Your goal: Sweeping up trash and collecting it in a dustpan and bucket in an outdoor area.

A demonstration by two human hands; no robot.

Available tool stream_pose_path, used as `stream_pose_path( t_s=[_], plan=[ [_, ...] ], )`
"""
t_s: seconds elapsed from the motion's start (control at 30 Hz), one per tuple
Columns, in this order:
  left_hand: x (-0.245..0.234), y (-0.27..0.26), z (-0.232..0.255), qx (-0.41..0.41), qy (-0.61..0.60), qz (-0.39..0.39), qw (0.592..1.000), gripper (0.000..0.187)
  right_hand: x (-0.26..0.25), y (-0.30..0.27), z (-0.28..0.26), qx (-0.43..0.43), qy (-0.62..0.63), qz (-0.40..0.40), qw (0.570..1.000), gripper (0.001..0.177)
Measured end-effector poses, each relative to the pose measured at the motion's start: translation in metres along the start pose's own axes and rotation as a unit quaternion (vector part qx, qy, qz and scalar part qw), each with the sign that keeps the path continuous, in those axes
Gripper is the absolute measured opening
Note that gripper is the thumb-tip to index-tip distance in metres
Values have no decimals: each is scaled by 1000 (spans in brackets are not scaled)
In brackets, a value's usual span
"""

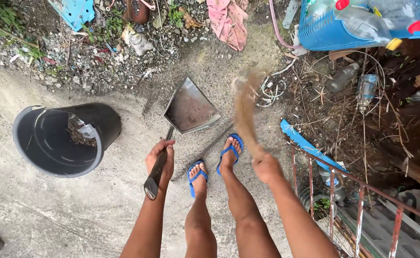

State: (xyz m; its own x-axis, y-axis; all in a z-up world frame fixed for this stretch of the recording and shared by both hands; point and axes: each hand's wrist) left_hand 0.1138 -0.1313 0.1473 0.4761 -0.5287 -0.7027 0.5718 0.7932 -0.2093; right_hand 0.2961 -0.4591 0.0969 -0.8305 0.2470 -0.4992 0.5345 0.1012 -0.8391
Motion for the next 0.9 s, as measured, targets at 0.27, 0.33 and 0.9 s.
stream_pose_path(
  t_s=[0.27,0.33,0.9],
  plan=[
    [-18,21,39,-140,14,-13,990,20,-74,-126,-76,1,-11,-32,999,65],
    [-31,23,55,-225,43,-44,972,22,-99,-105,-76,38,-5,-3,999,65],
    [16,78,80,-144,15,26,989,21,-186,-45,-122,-36,-59,45,997,66]
  ],
)
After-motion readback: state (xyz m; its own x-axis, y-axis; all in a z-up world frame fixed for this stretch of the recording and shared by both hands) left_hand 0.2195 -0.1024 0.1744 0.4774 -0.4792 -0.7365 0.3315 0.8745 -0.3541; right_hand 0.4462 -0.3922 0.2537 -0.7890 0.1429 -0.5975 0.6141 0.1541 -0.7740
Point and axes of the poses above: each hand's wrist, its own y-axis towards the middle knuckle, its own x-axis out of the palm, z = x × y, and after that the axes turned 6 degrees about y, right-handed
